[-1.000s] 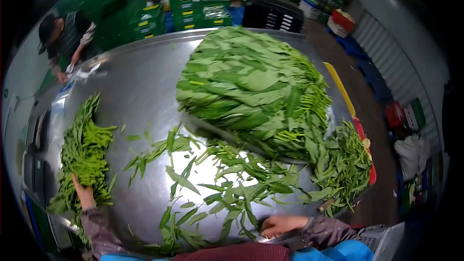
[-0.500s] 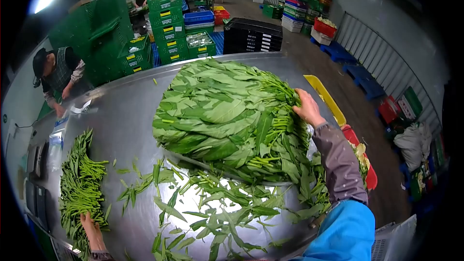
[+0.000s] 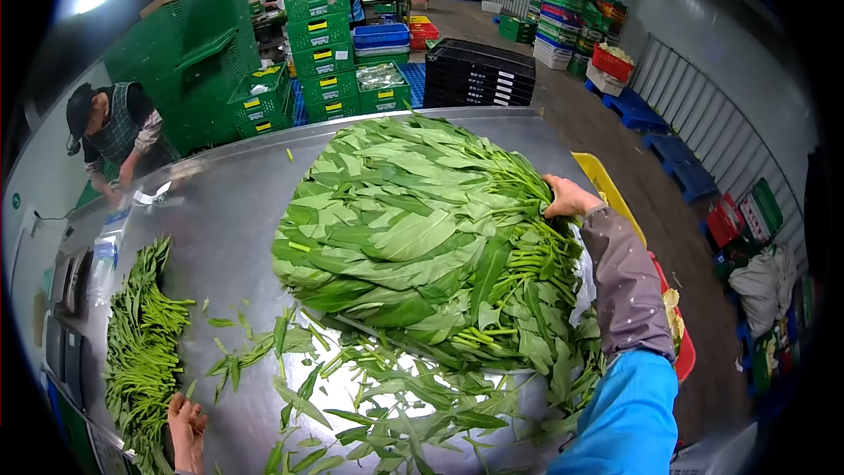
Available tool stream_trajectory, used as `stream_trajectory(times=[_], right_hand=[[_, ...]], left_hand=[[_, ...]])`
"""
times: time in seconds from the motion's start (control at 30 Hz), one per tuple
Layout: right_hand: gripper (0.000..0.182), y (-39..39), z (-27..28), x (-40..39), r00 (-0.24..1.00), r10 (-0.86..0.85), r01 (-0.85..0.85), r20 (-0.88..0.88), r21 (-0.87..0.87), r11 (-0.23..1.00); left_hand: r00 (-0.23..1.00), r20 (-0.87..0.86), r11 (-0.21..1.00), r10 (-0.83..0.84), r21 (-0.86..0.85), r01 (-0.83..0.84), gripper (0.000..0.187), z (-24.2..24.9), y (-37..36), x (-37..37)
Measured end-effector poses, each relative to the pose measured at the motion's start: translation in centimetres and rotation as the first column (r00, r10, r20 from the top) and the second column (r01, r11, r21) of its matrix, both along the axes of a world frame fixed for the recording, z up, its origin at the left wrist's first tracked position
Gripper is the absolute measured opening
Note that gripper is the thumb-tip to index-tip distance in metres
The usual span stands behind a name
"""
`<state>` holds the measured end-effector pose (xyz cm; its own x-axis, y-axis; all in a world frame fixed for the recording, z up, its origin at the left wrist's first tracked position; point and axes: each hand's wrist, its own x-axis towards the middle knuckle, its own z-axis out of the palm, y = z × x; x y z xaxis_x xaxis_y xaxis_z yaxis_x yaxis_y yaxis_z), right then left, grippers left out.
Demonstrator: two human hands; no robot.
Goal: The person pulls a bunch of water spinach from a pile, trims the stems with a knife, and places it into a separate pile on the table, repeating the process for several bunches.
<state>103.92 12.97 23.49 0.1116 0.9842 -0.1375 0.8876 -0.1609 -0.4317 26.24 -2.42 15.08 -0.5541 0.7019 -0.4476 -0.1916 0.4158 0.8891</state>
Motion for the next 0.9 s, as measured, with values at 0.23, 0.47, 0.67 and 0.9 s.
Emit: stream_trajectory(times=[0.23, 0.47, 0.67, 0.9], right_hand=[[0.054, -0.5, 3.3, -0.5, 0.997, 0.051, -0.042, -0.054, 0.163, 0.986], [0.062, -1.2, 1.6, -1.4, 0.996, -0.086, 0.079, 0.020, 0.245, 0.966], [0.050, -3.3, 8.0, -3.3, 0.992, -0.003, 0.039, -0.129, 0.279, 0.959], [0.060, -4.9, -0.6, -3.5, 0.984, -0.056, 0.106, -0.168, 0.308, 0.945]], left_hand=[[0.999, 0.006, 0.999, -0.037, -0.012, 0.037, 0.040, 1.4, -0.5, 2.5], [0.998, 0.033, 0.997, -0.048, -0.057, 0.049, 0.038, 1.1, -1.1, 3.7], [0.996, 0.045, 0.996, -0.083, -0.020, 0.084, 0.038, 1.4, -1.0, 4.9], [0.953, 0.153, 0.964, -0.260, -0.017, 0.266, 0.037, 0.3, -0.8, 7.6]])
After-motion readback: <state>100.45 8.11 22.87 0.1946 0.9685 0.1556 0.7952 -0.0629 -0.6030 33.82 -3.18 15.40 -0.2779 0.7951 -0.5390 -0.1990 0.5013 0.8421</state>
